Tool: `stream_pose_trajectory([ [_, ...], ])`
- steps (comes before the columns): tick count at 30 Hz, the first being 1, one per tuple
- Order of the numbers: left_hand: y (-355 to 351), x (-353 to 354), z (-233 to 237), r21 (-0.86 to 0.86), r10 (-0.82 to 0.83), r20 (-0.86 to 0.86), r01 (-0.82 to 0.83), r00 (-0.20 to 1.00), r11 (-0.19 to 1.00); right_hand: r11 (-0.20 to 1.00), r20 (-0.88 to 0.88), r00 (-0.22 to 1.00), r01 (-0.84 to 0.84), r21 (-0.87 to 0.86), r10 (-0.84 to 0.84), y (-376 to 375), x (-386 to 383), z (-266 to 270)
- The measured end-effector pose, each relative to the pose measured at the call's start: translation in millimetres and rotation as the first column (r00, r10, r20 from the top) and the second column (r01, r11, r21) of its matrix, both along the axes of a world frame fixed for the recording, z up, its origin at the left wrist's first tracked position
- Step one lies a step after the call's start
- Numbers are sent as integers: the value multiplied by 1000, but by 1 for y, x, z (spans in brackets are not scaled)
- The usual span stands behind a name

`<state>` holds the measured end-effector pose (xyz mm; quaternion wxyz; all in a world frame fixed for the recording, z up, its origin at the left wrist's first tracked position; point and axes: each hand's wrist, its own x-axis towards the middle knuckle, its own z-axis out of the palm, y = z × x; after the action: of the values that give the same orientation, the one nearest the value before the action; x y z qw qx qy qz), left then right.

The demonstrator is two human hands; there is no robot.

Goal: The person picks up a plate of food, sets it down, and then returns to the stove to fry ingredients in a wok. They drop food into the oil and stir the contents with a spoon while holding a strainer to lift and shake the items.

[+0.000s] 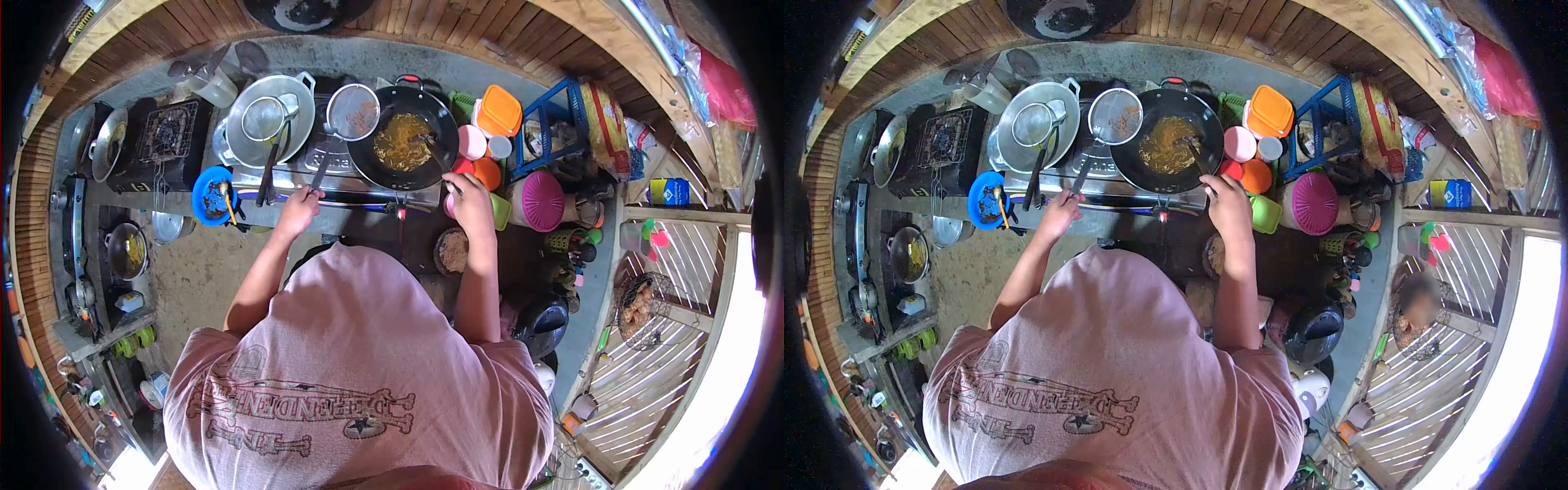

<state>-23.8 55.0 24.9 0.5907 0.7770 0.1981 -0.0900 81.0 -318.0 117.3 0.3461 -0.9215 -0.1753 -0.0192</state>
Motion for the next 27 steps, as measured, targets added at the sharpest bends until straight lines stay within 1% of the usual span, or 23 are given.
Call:
stream_pose_trajectory([
  [2,1,-2,-5,-15,-5,1,5,1000,1000,1000,7,1000,19,-11,-19,8,6,-9],
  [4,0,-1,-6,-48,32,5,-31,999,998,999,16,999,39,-22,-38,18,11,-15],
  [7,3,0,-13,-77,18,4,-18,1000,997,998,56,998,-31,62,28,31,13,-21],
  [10,3,2,-15,-69,15,-2,-15,1000,998,990,75,995,-77,117,68,41,6,-28],
  [12,1,3,-12,-79,15,-1,-15,1000,997,990,62,995,-82,115,76,40,-5,-26],
  [14,-2,4,-5,-70,19,2,-19,1000,997,985,54,991,-131,110,126,36,-15,-24],
  [18,0,4,-15,-50,2,28,-1,1000,999,970,28,982,-187,157,185,22,-36,-9],
  [19,0,4,-15,-48,7,26,-6,1000,999,982,-40,985,-160,98,165,19,-42,3],
  [20,0,3,-16,-44,12,24,-11,1000,999,983,-41,986,-159,97,163,13,-45,4],
  [23,-2,3,-14,-37,6,26,-5,1000,999,993,-137,984,-113,31,117,-3,-48,9],
  [24,-2,4,-12,-37,6,26,-5,1000,999,993,-137,984,-113,31,116,-7,-49,12],
  [26,-3,3,-9,-46,3,31,-2,1000,999,998,-85,994,-62,15,63,-13,-49,16],
  [27,-3,2,-9,-45,6,30,-5,1000,999,999,-93,995,-35,11,36,-16,-47,12],
])
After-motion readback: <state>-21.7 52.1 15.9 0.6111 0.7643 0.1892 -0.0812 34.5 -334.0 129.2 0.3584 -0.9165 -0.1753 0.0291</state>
